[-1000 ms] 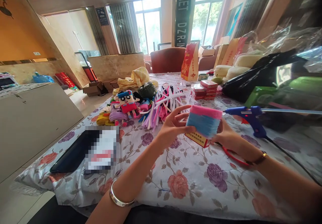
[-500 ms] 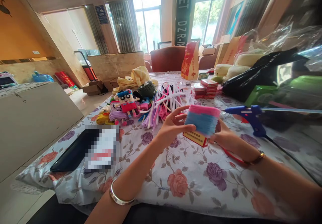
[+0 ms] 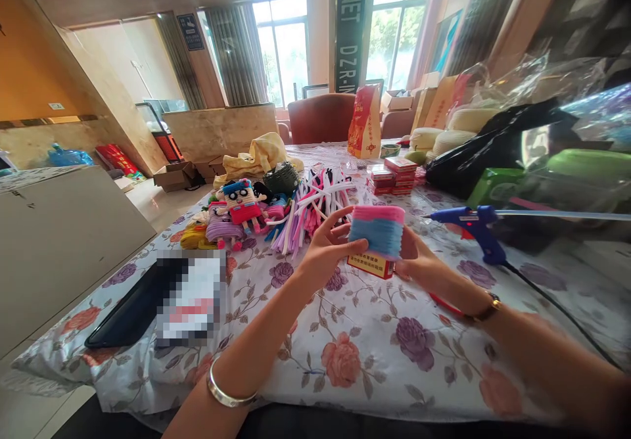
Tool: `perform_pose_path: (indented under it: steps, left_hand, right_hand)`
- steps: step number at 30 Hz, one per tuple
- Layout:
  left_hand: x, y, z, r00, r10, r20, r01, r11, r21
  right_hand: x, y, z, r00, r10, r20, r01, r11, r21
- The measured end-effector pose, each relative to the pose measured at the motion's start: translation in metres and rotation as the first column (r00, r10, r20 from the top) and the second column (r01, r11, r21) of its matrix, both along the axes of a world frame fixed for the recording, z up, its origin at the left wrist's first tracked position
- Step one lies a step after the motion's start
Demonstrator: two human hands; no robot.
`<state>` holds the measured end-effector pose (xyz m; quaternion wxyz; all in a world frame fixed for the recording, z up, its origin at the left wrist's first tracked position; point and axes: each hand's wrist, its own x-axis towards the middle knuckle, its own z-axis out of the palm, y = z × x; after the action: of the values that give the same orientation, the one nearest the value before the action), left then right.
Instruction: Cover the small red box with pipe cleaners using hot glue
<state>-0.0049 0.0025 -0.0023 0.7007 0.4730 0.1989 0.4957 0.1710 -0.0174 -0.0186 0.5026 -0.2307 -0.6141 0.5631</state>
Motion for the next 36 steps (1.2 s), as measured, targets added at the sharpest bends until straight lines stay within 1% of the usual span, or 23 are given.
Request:
perform_pose_path:
  steps: [4, 8, 14, 19, 24, 30, 36]
  left_hand:
    - [0.0008, -0.0015, 0.0009, 1.000, 0.020, -0.006, -0.020, 1.000, 0.002]
    - [0.0009, -0.0043, 0.0029, 1.000, 0.014, -0.005, -0.014, 1.000, -0.017]
    - [0.0003, -0.0065, 0.0032, 1.000, -0.028, -0.009, 0.028, 1.000, -0.004]
    - [-0.0001, -0.0064, 0.0030, 0.998, -0.054, -0.016, 0.054, 0.998, 0.020]
    - [0.0001, -0.0039, 0.0011, 0.998, -0.070, -0.005, 0.070, 0.998, 0.003]
    - [0.0030, -0.0038, -0.0027, 0.996, -0.089, -0.027, 0.089, 0.996, 0.001]
    - [0.0037, -0.0067, 0.0010, 0.995, -0.091, -0.048, 0.091, 0.996, -0.001]
  right_hand:
    - [0.0002, 0.0009, -0.0040, 0.999, -0.018, -0.027, 0.019, 1.000, 0.007]
    - [0.0018, 0.0022, -0.0070, 0.998, -0.055, -0.026, 0.055, 0.998, 0.002]
    - [0.0034, 0.0019, -0.0066, 0.997, -0.029, -0.076, 0.031, 0.999, 0.034]
    - [0.0046, -0.0016, -0.0016, 0.992, -0.111, -0.063, 0.112, 0.994, 0.014]
    - [0.0041, -0.0004, 0.0019, 0.996, -0.074, -0.044, 0.074, 0.997, -0.002]
    - [0.0007, 0.0019, 0.0001, 0.998, -0.042, -0.036, 0.042, 0.999, 0.000]
    - [-0.0007, 0.0007, -0.0015, 0.998, -0.070, -0.002, 0.070, 0.997, -0.010]
